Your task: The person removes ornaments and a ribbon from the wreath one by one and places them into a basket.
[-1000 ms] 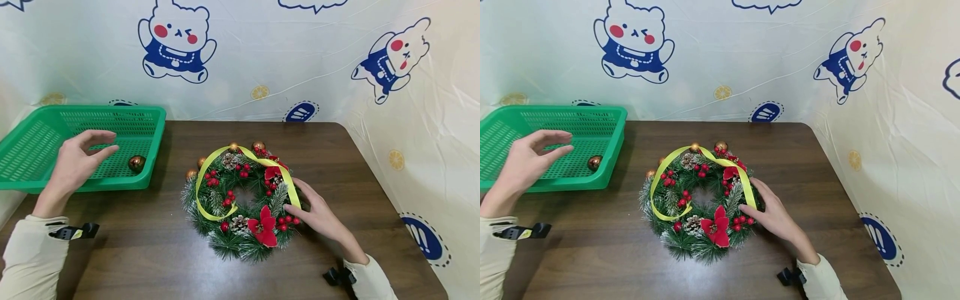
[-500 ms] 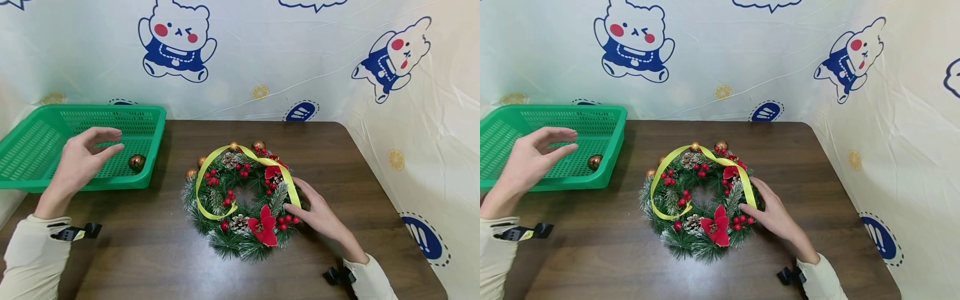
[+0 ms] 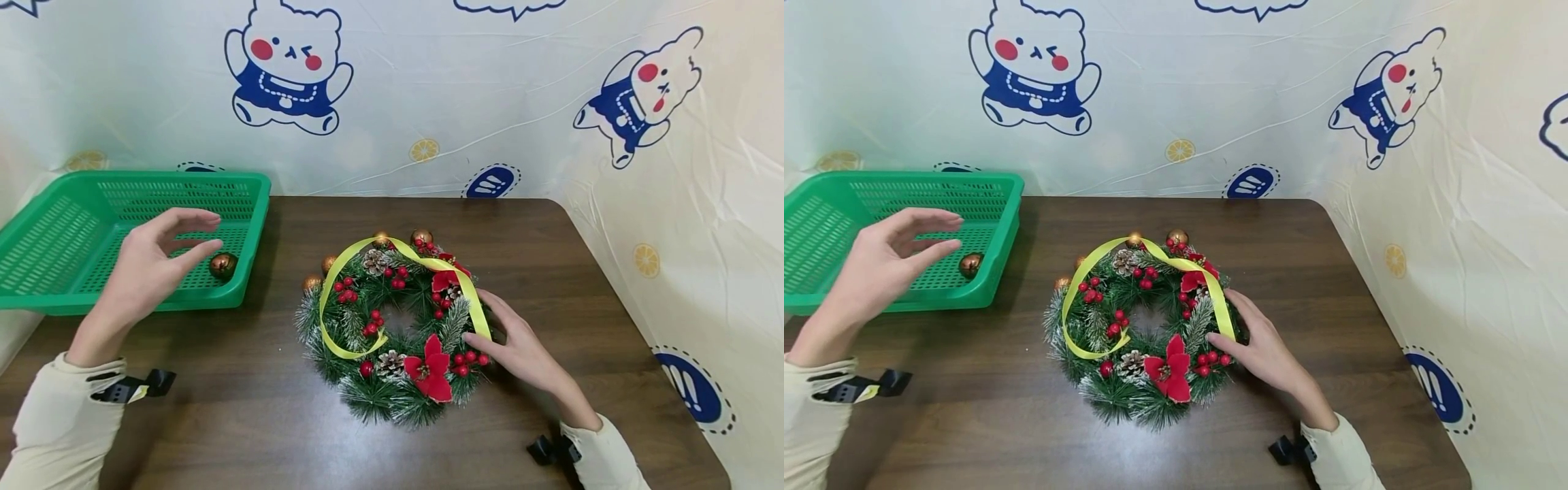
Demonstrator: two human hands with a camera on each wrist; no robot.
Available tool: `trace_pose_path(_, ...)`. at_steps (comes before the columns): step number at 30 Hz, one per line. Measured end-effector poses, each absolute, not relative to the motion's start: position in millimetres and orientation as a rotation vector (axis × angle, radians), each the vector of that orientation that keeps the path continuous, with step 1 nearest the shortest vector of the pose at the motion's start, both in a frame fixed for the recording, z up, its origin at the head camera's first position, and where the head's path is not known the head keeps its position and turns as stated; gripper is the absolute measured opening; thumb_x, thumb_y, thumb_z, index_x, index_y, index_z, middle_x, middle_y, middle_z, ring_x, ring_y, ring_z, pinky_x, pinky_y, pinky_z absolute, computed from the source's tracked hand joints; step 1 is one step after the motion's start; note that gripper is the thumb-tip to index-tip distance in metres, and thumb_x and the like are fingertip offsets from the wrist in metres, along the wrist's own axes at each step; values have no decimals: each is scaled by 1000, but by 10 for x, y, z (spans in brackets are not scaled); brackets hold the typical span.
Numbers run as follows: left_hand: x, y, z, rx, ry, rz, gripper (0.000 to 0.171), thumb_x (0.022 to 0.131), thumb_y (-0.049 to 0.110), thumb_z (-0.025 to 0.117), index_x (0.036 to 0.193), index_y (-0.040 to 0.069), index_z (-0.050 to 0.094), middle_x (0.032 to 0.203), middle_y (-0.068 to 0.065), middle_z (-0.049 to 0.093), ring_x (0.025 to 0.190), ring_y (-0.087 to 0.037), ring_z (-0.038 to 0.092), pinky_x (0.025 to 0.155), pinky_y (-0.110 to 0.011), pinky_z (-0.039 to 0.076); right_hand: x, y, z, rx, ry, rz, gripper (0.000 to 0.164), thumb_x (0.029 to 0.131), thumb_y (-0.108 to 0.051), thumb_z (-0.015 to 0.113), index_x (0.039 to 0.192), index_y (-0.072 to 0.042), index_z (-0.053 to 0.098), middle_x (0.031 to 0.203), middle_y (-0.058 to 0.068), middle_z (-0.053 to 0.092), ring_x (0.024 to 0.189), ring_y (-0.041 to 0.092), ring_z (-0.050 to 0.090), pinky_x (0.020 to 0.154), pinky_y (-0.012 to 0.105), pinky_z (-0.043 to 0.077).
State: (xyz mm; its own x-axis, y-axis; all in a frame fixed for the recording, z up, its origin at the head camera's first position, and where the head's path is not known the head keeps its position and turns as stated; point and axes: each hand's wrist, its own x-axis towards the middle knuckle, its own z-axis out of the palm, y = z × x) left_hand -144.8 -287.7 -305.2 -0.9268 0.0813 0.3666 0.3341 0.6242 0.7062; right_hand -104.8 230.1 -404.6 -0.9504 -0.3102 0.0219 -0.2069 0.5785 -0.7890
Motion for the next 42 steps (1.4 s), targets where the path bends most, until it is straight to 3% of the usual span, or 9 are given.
trace_pose_path(12,-1329,-2650,-2996,-385,-2571,-1184,38,94,17,71,131,16,62,119,8,63,102,6,60,83,-3,43,-1052,2298,-4048,-439,2682,-1319,75,91,-44,72,153,-27,34,155,1,35,136,29,45,105,55,44)
trace_pose_path(19,-1294,-2547,-3012,-418,-2575,-1157,38,93,17,72,130,16,63,122,-8,64,100,3,60,84,-4,44,-1054,2296,-4053,-455,2685,-1322,75,91,-43,72,153,-27,35,155,1,36,136,28,44,105,54,44)
trace_pose_path(23,-1287,-2486,-3033,-417,-2599,-1137,37,94,20,72,130,19,63,122,-5,65,95,1,62,78,-7,46,-1049,2294,-4046,-453,2688,-1321,74,91,-43,72,153,-27,35,154,1,36,136,28,44,105,54,44)
trace_pose_path(30,-1314,-2395,-3082,-431,-2644,-1107,36,94,23,71,129,19,62,122,-2,65,105,-23,63,82,-4,42,-1038,2281,-4036,-444,2688,-1325,76,91,-43,72,154,-27,34,155,1,35,135,28,45,105,53,44)
trace_pose_path(34,-1325,-2344,-3116,-440,-2663,-1137,37,93,22,72,129,20,62,124,-4,65,108,-22,62,85,-4,41,-1033,2280,-4036,-447,2688,-1331,76,91,-42,72,154,-26,33,156,1,34,135,28,47,106,52,44)
trace_pose_path(38,-1337,-2284,-3162,-462,-2693,-1147,38,93,22,72,129,17,62,126,-5,63,111,-21,59,98,-28,48,-1032,2278,-4034,-450,2693,-1326,76,91,-42,72,154,-26,33,156,1,34,135,27,47,106,51,43)
trace_pose_path(42,-1359,-2225,-3214,-495,-2688,-1148,38,92,16,73,128,13,61,126,-5,62,115,-23,57,98,-48,48,-1035,2274,-4025,-462,2695,-1328,76,91,-41,73,154,-26,34,155,0,35,136,26,46,106,51,43)
